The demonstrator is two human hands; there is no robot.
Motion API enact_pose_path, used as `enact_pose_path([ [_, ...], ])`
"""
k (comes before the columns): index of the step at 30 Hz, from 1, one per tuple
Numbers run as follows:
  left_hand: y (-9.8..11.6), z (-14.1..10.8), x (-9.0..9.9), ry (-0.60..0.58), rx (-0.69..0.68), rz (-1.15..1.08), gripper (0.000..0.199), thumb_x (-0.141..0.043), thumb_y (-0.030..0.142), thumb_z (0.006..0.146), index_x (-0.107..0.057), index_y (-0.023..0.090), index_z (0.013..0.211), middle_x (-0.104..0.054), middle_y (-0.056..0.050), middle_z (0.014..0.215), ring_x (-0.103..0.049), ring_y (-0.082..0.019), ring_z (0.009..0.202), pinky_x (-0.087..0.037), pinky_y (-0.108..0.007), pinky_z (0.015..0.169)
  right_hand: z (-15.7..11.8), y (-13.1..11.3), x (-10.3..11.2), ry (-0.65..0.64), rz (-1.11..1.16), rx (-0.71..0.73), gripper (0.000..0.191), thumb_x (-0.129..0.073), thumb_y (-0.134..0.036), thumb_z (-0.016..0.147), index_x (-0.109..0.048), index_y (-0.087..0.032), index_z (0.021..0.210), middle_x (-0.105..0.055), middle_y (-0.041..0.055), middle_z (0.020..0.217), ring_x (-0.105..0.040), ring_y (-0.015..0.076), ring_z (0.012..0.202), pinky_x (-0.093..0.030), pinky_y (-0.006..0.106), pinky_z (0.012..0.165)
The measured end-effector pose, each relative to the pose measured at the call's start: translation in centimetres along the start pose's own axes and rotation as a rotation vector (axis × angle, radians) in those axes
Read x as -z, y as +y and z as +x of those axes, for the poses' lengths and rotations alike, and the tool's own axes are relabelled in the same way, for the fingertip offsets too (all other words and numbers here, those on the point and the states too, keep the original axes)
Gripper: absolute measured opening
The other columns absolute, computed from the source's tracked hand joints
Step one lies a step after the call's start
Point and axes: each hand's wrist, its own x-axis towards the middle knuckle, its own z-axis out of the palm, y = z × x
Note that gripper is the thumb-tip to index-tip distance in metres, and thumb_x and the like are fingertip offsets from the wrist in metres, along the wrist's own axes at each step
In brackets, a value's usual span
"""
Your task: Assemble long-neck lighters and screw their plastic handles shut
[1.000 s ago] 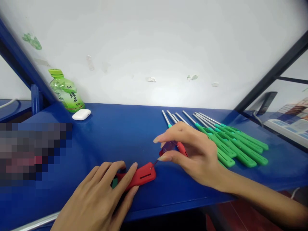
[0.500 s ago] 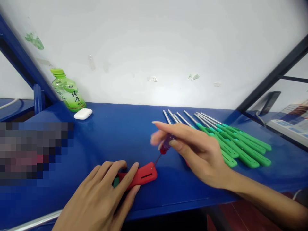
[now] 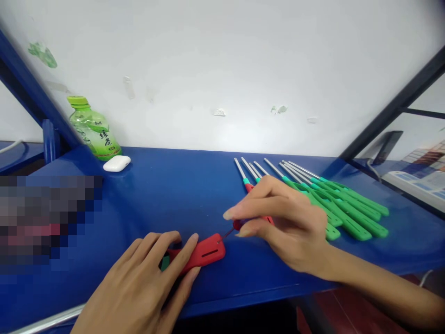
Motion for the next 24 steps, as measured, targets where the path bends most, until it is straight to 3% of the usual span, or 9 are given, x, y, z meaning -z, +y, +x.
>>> enact_pose_path([
  [3,0.00,0.06,0.02,-0.004,0.009,-0.007,0.046,-0.051,0.032,0.103,-0.053,0.029,0.149,-0.063,-0.010,0.129,-0.060,-0.031,0.109,-0.047,-0.046,0.093,0.05,-0.21,0.01,-0.058,-0.014,-0.005,0.033,-0.060,-0.028,0.105,-0.069,-0.025,0.137,-0.074,0.0066,0.103,-0.069,0.0188,0.091,-0.062,0.033,0.082],
  [6,-0.02,0.09,0.00,0.000,0.002,-0.008,0.046,-0.051,0.031,0.103,-0.053,0.029,0.149,-0.063,-0.010,0.130,-0.059,-0.032,0.110,-0.046,-0.047,0.094,0.03,-0.34,0.04,-0.149,0.071,-0.048,0.043,-0.042,-0.019,0.110,-0.055,-0.026,0.151,-0.073,0.0082,0.125,-0.070,0.0186,0.107,-0.061,0.036,0.093],
  [12,-0.01,0.12,0.01,0.004,-0.009,-0.018,0.046,-0.051,0.030,0.104,-0.050,0.027,0.150,-0.062,-0.011,0.127,-0.058,-0.031,0.107,-0.046,-0.047,0.092,-0.38,0.33,-0.18,-0.065,0.085,-0.035,0.032,-0.065,-0.019,0.102,-0.071,-0.029,0.131,-0.075,0.0022,0.099,-0.068,0.0158,0.087,-0.060,0.031,0.083],
  [14,0.00,0.20,0.01,0.012,-0.008,-0.023,0.046,-0.051,0.030,0.104,-0.050,0.027,0.150,-0.061,-0.011,0.128,-0.058,-0.031,0.108,-0.046,-0.047,0.091,-0.22,0.48,-0.12,-0.070,0.090,-0.069,0.036,-0.068,-0.023,0.101,-0.068,-0.029,0.136,-0.073,0.0032,0.103,-0.066,0.0164,0.091,-0.059,0.032,0.086],
  [18,0.05,0.34,0.06,0.014,-0.009,-0.027,0.046,-0.050,0.030,0.105,-0.051,0.027,0.150,-0.061,-0.010,0.128,-0.058,-0.030,0.106,-0.045,-0.047,0.092,0.33,0.51,0.11,-0.151,0.174,-0.149,0.047,-0.049,-0.016,0.108,-0.052,-0.029,0.154,-0.071,0.0070,0.126,-0.067,0.0190,0.111,-0.060,0.036,0.092],
  [22,0.08,0.32,0.06,0.012,-0.007,-0.020,0.044,-0.051,0.030,0.104,-0.053,0.026,0.148,-0.062,-0.010,0.127,-0.057,-0.030,0.107,-0.044,-0.047,0.093,0.43,0.43,0.15,-0.092,0.159,-0.117,0.041,-0.066,-0.013,0.100,-0.068,-0.030,0.137,-0.074,0.0012,0.102,-0.069,0.0154,0.092,-0.060,0.031,0.086],
  [24,0.06,0.28,0.00,0.012,-0.013,-0.017,0.044,-0.051,0.029,0.104,-0.053,0.026,0.148,-0.061,-0.010,0.128,-0.057,-0.031,0.109,-0.043,-0.047,0.094,0.40,0.31,0.16,-0.118,0.119,-0.114,0.049,-0.070,-0.017,0.098,-0.062,-0.030,0.145,-0.073,0.0028,0.109,-0.068,0.0166,0.098,-0.059,0.033,0.092],
])
